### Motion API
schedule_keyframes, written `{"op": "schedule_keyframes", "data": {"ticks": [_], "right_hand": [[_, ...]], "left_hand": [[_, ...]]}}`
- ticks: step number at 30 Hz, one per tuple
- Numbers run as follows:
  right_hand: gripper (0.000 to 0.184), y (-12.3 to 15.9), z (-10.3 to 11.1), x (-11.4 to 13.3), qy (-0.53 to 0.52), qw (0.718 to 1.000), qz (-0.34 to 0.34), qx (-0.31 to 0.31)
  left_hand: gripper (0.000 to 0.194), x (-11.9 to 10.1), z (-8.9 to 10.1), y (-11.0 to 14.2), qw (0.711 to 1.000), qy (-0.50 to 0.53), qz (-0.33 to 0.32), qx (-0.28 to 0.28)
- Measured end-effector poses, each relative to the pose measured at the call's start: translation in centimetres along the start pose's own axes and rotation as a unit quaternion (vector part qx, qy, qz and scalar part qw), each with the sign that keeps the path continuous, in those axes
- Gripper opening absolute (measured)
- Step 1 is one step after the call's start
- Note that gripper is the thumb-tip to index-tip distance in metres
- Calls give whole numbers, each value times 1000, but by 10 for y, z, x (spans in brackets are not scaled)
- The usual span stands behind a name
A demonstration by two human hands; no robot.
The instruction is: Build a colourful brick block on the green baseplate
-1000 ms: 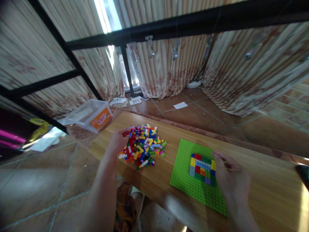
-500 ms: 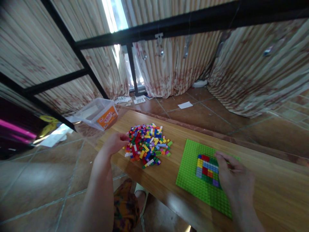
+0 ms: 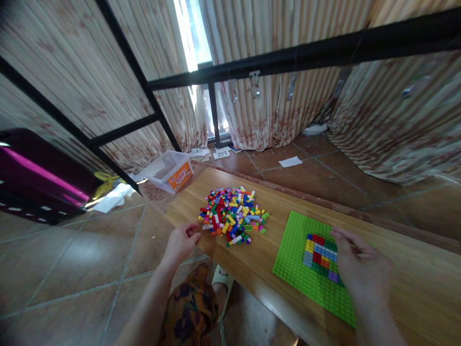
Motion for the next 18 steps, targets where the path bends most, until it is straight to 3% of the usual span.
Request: {"op": "schedule_keyframes", "data": {"ticks": [4,11,18], "right_hand": [[32,3,2,-1,-16,1000,-8,6],[30,9,5,-2,-30,999,-23,36],[33,7,-4,1,-74,996,31,50]], "left_hand": [[20,-10,-11,8,999,-23,-32,-35],[13,-27,-18,4,998,-24,-40,-44],[13,-25,-11,17,995,82,-7,-48]]}}
Point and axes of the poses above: each hand's wrist, its own y-axis away from the middle knuckle, its own z-axis out of the back of the hand, x = y × z, the point moved 9 cm from there along -y, towards the middle knuckle, and after that the axes turned 6 degrees about -y, right-handed, at the moved point
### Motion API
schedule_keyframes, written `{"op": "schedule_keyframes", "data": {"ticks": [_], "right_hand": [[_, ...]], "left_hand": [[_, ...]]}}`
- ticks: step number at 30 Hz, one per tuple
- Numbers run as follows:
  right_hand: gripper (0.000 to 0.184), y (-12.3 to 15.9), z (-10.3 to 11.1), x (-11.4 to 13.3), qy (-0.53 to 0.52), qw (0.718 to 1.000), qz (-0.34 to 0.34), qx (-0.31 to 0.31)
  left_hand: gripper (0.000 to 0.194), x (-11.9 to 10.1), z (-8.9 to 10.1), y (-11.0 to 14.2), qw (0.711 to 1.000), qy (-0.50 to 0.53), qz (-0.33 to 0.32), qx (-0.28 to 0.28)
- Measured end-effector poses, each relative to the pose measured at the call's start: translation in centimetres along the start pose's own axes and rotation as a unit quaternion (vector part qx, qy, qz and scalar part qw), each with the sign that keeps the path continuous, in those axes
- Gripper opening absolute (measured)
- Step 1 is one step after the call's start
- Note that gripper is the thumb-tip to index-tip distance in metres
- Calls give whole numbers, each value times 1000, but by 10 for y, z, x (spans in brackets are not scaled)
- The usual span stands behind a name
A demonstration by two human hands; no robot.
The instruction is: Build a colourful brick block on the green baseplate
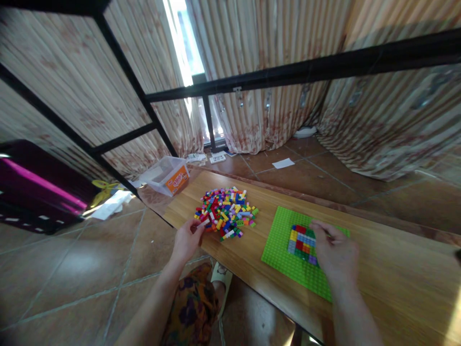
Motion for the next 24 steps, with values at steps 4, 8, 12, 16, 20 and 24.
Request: {"op": "schedule_keyframes", "data": {"ticks": [4,8,12,16,20,24], "right_hand": [[35,4,-14,2,-10,999,34,27],[37,10,-19,5,-8,999,42,32],[37,10,-14,12,-22,997,66,25],[35,4,6,12,-24,998,59,-15],[35,0,24,6,-36,998,35,-41],[35,-1,24,1,-49,998,36,-21]], "left_hand": [[10,-10,-6,0,999,40,-8,-7],[9,-19,-17,-5,997,74,-27,-10],[16,-35,-23,-4,991,123,-44,-9],[28,-78,-42,11,974,207,-66,59],[25,-135,-89,36,946,264,-47,180],[30,-180,-135,50,955,138,-82,250]]}}
Point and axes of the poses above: each hand's wrist, its own y-axis away from the middle knuckle, its own z-axis out of the back of the hand, x = y × z, the point moved 9 cm from there along -y, towards the middle knuckle, and after that the axes turned 6 degrees about -y, right-handed, at the moved point
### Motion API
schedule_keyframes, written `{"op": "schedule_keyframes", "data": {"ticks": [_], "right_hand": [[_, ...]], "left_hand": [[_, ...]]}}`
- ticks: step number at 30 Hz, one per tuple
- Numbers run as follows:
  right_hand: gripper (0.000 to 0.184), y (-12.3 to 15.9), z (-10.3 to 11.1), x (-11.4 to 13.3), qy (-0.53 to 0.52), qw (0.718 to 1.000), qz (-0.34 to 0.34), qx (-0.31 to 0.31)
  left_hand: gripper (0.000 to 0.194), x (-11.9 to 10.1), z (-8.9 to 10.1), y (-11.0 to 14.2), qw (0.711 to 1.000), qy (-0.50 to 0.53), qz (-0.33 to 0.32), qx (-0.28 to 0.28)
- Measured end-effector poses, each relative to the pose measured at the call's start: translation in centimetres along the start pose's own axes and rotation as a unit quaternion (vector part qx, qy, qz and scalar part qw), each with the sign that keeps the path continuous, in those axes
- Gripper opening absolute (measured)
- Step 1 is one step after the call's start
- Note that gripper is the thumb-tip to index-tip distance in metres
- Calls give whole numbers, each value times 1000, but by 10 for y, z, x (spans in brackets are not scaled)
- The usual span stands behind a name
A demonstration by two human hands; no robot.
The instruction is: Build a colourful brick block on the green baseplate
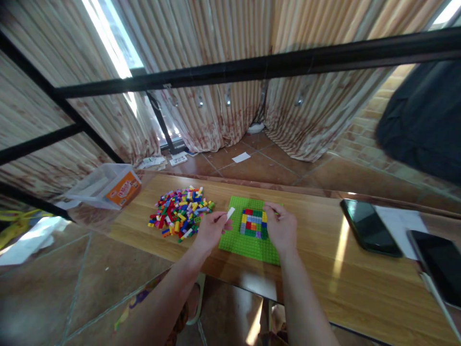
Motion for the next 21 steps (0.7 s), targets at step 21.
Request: {"op": "schedule_keyframes", "data": {"ticks": [21], "right_hand": [[35,-7,-11,4,38,998,-3,45]], "left_hand": [[24,-38,-29,-15,966,-259,-23,0]]}}
Point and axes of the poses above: each hand's wrist, its own y-axis away from the middle knuckle, its own z-axis out of the back of the hand, x = y × z, the point moved 9 cm from there along -y, towards the middle knuckle, and after that the axes turned 6 degrees about -y, right-handed, at the moved point
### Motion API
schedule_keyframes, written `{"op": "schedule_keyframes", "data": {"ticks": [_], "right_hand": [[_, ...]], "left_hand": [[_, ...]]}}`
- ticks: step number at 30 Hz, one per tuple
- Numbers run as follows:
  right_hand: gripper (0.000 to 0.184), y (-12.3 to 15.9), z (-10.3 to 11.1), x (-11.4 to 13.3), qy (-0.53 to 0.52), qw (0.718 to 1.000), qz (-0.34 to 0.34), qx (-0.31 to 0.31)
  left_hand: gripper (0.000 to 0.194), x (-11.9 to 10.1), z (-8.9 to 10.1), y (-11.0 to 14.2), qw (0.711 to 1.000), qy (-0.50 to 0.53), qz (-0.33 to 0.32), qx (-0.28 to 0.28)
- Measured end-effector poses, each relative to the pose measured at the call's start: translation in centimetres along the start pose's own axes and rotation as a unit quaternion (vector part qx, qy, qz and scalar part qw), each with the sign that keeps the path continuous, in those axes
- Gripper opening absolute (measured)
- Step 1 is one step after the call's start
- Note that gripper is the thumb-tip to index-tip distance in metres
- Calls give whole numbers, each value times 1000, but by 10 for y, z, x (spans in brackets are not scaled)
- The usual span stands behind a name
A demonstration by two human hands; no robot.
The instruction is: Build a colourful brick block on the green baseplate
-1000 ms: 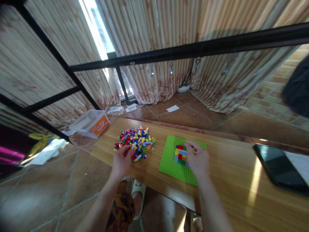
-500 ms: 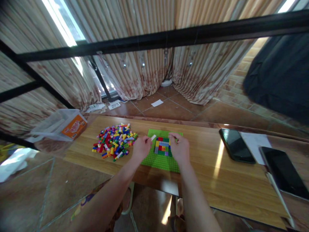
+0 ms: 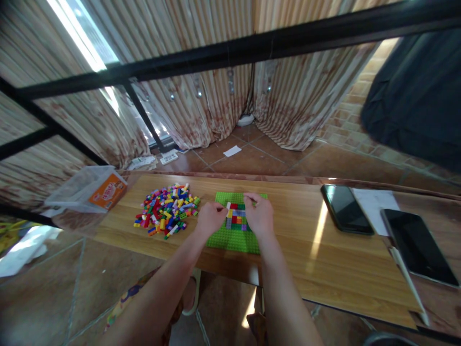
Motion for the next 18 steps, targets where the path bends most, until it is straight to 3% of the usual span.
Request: {"op": "schedule_keyframes", "data": {"ticks": [10,18], "right_hand": [[28,-4,-10,-9,104,994,6,43],[25,-3,-18,-8,151,986,25,65]], "left_hand": [[20,7,-14,-21,996,60,-4,70],[16,12,-28,-31,987,131,13,96]]}}
Point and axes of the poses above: each hand's wrist, its own y-axis away from the middle knuckle, its own z-axis out of the back of the hand, x = y × z, the point moved 9 cm from there along -y, towards the middle knuckle, and after that the axes turned 6 degrees about -y, right-handed, at the moved point
